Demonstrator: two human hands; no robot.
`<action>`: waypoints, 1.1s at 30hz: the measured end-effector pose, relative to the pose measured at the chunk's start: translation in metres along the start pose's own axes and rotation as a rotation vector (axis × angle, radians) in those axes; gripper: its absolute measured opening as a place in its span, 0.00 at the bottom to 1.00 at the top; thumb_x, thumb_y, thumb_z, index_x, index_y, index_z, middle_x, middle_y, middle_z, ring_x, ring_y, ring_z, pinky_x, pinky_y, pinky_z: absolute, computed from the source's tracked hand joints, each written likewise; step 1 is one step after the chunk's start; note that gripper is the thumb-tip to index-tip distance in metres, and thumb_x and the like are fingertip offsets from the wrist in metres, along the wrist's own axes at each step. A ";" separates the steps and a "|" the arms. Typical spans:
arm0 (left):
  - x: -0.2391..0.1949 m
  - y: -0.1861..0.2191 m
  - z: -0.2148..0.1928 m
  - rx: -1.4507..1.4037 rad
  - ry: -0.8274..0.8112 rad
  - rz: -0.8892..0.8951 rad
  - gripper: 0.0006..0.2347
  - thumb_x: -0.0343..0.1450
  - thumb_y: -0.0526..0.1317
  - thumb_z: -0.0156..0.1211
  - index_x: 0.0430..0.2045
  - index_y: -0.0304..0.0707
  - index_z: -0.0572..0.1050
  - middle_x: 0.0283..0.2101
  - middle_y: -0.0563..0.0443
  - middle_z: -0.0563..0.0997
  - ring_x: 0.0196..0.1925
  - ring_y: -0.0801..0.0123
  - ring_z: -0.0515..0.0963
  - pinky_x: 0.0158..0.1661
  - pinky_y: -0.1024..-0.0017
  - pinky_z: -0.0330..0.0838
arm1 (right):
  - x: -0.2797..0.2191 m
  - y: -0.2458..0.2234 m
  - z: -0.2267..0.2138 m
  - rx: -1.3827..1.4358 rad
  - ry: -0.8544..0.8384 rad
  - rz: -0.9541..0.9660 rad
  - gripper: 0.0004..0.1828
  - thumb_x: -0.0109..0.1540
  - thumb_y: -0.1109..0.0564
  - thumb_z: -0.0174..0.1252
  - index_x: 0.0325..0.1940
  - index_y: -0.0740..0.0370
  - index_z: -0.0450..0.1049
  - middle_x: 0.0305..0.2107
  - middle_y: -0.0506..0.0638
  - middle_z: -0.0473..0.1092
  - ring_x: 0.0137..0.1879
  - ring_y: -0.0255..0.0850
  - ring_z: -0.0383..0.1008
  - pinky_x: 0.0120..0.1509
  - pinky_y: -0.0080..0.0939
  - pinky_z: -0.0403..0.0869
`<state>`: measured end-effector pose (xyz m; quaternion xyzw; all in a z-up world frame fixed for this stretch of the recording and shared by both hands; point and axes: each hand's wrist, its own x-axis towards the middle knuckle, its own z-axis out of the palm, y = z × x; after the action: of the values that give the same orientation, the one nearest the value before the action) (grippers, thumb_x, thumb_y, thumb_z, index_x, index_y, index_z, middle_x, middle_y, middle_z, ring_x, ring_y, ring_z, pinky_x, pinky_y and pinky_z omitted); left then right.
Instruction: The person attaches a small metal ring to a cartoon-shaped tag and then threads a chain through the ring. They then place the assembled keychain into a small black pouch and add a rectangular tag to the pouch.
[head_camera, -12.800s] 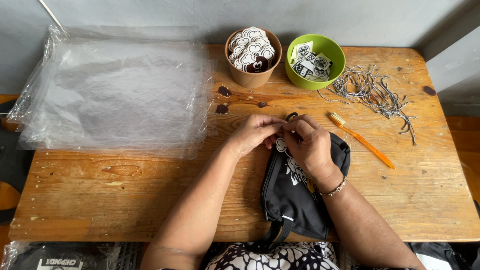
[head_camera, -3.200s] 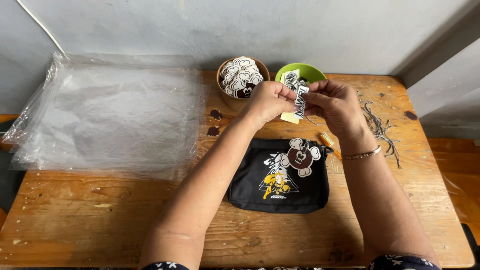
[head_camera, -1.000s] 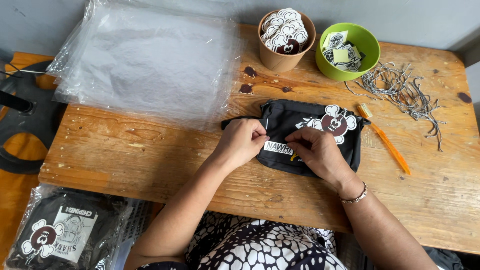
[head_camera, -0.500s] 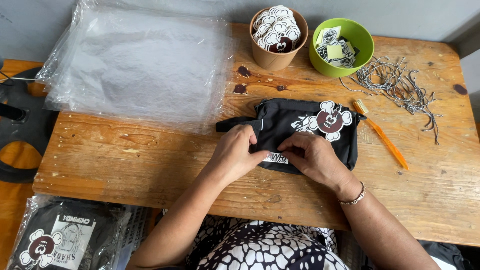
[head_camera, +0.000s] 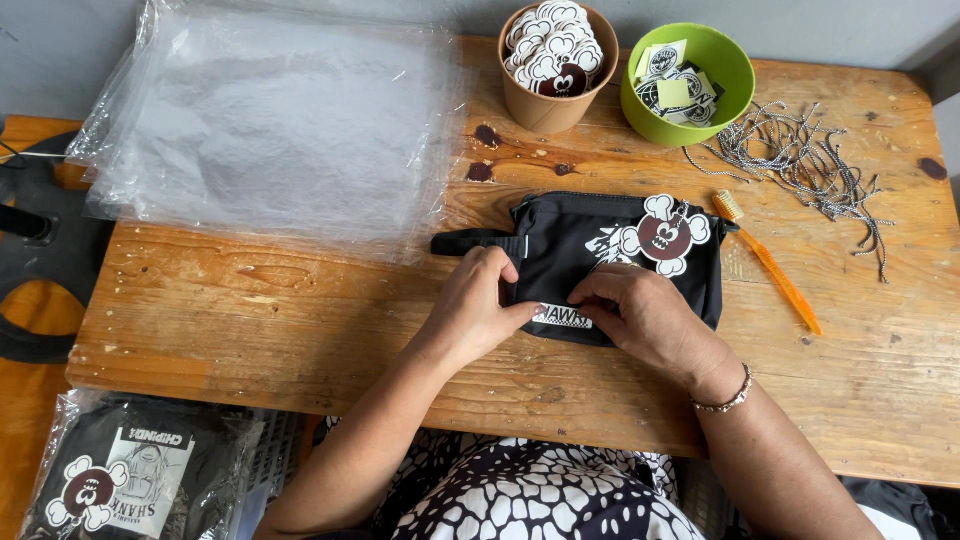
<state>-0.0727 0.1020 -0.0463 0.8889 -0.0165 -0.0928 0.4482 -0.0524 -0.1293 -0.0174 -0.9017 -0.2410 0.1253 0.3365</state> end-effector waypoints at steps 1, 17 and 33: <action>0.001 -0.003 0.004 0.000 0.000 -0.001 0.18 0.58 0.41 0.75 0.34 0.38 0.72 0.39 0.41 0.74 0.44 0.45 0.80 0.41 0.60 0.76 | -0.001 0.000 0.000 0.001 -0.001 0.000 0.05 0.58 0.61 0.66 0.38 0.57 0.82 0.26 0.52 0.77 0.36 0.48 0.80 0.39 0.46 0.78; -0.006 0.008 0.007 -0.177 -0.061 -0.045 0.23 0.59 0.37 0.74 0.42 0.28 0.68 0.43 0.34 0.69 0.32 0.48 0.83 0.28 0.66 0.79 | -0.004 0.011 -0.001 -0.086 -0.109 0.037 0.09 0.53 0.58 0.70 0.38 0.54 0.82 0.23 0.49 0.76 0.36 0.47 0.79 0.39 0.47 0.78; -0.005 0.006 0.016 -0.050 -0.042 -0.086 0.24 0.60 0.39 0.75 0.44 0.38 0.67 0.48 0.38 0.70 0.50 0.38 0.80 0.44 0.56 0.78 | -0.001 0.028 0.007 -0.030 -0.139 0.060 0.10 0.52 0.61 0.70 0.37 0.55 0.83 0.23 0.50 0.76 0.34 0.47 0.79 0.40 0.47 0.78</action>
<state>-0.0796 0.0864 -0.0497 0.8752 0.0147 -0.1307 0.4655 -0.0458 -0.1445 -0.0415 -0.9026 -0.2385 0.1941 0.3012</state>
